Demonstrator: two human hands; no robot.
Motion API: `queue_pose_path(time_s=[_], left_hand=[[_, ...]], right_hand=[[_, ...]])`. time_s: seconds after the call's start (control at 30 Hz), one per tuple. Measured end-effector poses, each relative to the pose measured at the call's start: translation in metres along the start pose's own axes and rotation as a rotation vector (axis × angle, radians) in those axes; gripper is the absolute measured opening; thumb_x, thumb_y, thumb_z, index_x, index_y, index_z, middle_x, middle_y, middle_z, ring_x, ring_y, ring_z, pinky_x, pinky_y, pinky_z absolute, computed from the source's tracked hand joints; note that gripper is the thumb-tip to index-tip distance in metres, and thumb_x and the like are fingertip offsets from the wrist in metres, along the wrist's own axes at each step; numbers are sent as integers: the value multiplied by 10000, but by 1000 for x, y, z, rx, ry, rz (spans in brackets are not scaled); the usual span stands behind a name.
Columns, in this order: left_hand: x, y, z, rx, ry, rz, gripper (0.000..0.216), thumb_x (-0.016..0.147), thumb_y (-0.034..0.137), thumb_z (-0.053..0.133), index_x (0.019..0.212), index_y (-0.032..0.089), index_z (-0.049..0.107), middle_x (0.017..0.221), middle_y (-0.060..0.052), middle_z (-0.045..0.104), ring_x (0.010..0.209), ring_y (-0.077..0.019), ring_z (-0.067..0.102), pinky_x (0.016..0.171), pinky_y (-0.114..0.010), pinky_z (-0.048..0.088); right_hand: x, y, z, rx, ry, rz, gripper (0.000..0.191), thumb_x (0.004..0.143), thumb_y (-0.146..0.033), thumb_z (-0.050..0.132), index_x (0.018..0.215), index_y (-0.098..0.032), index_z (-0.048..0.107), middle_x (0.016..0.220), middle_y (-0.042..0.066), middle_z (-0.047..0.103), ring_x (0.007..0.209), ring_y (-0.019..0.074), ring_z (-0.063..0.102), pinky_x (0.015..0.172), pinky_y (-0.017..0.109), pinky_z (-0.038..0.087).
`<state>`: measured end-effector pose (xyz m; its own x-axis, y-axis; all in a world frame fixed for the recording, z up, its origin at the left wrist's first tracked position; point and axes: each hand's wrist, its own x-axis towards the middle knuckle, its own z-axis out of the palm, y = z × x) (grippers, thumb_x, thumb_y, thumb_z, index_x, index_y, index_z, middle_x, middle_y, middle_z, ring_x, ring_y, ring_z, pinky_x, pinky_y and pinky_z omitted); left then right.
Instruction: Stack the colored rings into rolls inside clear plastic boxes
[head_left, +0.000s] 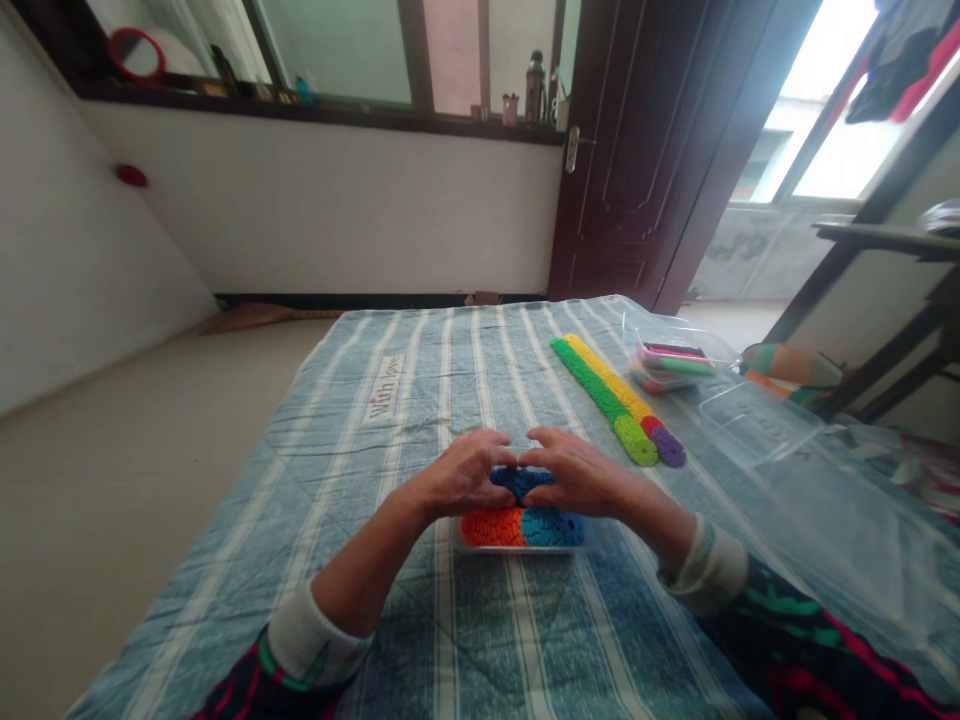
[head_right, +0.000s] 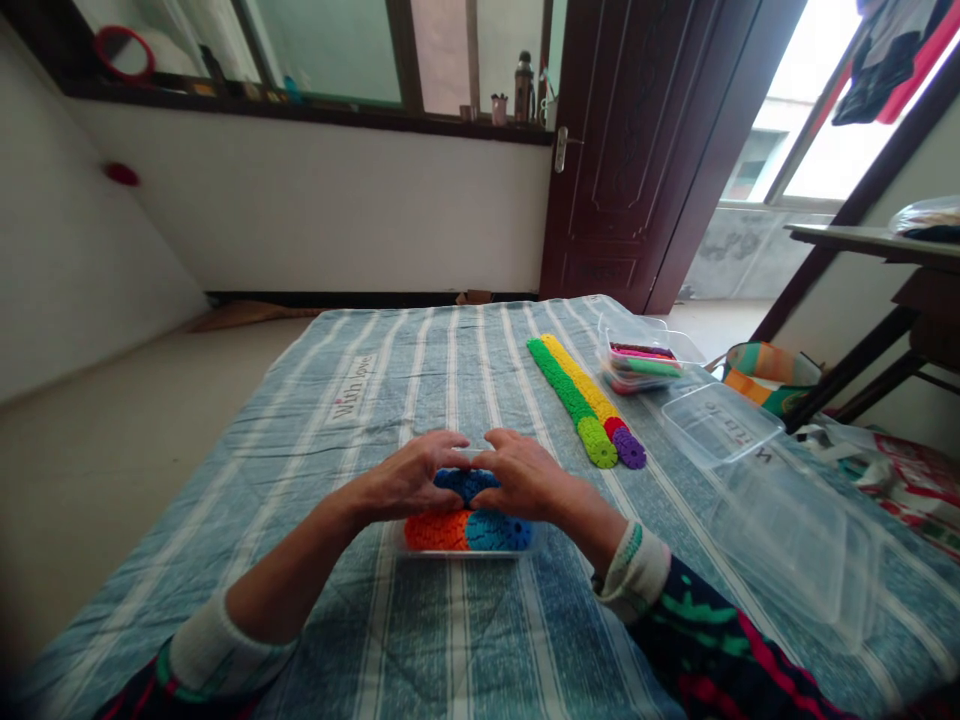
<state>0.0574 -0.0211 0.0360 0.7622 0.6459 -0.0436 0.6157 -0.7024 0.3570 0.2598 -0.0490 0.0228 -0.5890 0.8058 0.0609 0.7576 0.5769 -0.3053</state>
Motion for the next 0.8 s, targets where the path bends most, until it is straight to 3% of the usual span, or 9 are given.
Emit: queue_pose_path(time_s=[0.3,0.47,0.8], left_hand=[[-27,-9,-14,-138,38,-161,485,700,284,763,1160,173,659,1416,-157,484,1347,-308,393,1095,-472,337],[-37,-10,-8,-114,58,-180,417,711,243,738,1121,207,673,1392,-129,513,1313,-288,441,1093,-449,358],[-30,-12,4,-104,82,-183,357,709,246,691,1066,231,686,1341,-79,550,1269,-291,480,1079,-405,388]], right_hand=[[1,-8,1,-39,20,-11,352,793,-383,723,1074,-172,697,1091,130,586,1042,281,559,857,401,441],[4,-8,5,-61,32,-42,304,791,-395,717,986,-162,702,1060,128,586,999,274,557,826,391,432],[3,-7,6,-66,23,-40,253,807,-380,693,928,-159,715,1030,118,599,984,261,562,831,377,426]])
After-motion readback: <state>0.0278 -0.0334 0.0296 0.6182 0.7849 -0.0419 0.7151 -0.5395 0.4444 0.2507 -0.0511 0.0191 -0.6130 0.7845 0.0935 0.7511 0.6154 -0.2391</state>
